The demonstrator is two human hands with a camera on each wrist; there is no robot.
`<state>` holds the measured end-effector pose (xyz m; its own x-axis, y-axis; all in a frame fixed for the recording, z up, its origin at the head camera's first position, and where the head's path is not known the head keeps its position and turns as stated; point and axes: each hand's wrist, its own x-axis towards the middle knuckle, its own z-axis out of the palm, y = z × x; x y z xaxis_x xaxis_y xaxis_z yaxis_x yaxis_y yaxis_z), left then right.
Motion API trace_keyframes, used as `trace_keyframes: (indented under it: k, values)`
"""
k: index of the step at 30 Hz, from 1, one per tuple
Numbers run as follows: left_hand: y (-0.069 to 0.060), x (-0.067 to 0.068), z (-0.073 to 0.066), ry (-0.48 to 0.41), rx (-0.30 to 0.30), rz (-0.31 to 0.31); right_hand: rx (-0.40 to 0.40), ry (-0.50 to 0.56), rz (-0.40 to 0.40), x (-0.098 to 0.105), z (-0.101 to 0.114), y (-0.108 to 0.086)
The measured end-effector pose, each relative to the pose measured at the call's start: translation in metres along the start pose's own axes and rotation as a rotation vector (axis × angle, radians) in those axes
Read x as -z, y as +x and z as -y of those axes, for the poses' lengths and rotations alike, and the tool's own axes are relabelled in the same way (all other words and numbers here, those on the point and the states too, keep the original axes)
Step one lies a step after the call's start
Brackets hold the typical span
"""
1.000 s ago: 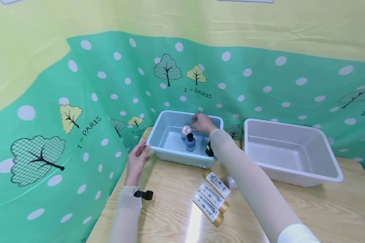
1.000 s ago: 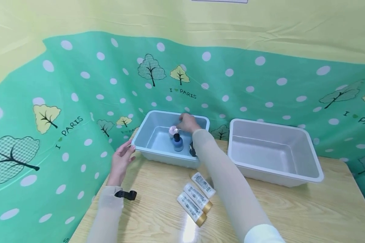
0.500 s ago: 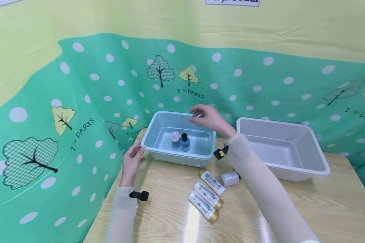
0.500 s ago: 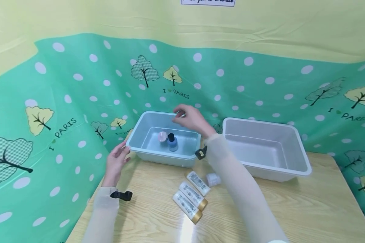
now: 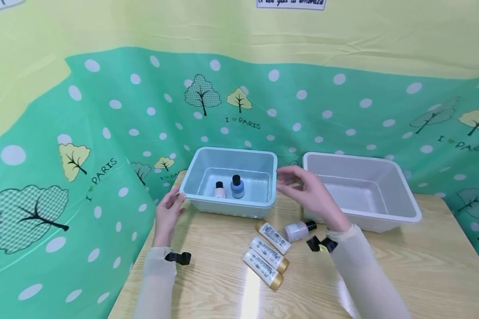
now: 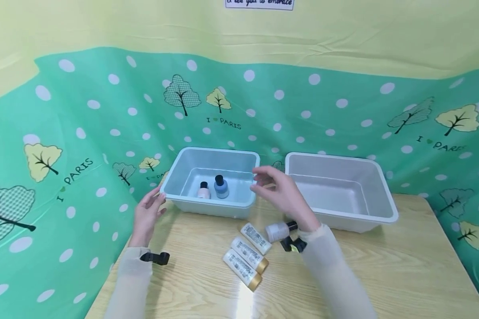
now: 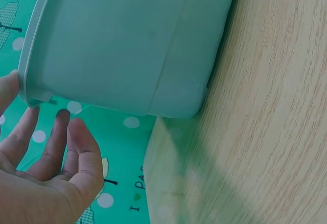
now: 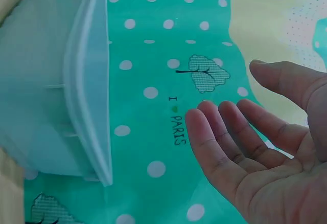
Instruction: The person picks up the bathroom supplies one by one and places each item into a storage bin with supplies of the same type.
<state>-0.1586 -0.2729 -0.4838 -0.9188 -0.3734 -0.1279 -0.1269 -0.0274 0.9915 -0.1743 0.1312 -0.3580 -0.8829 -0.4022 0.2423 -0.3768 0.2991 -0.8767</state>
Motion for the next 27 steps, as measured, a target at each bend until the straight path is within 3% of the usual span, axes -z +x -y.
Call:
trace_keyframes:
  k: [6, 15, 27]
  values:
    - [0.0, 0.001, -0.001, 0.0, 0.003, -0.005, 0.039, -0.012, -0.017, -0.003, -0.031, -0.041]
    - [0.0, 0.002, -0.003, -0.001, 0.014, -0.011, -0.028, 0.002, -0.017, -0.01, -0.088, -0.082]
    - [0.001, -0.001, -0.002, 0.013, 0.031, -0.016, -0.018, -0.194, -0.156, -0.013, -0.13, -0.115]
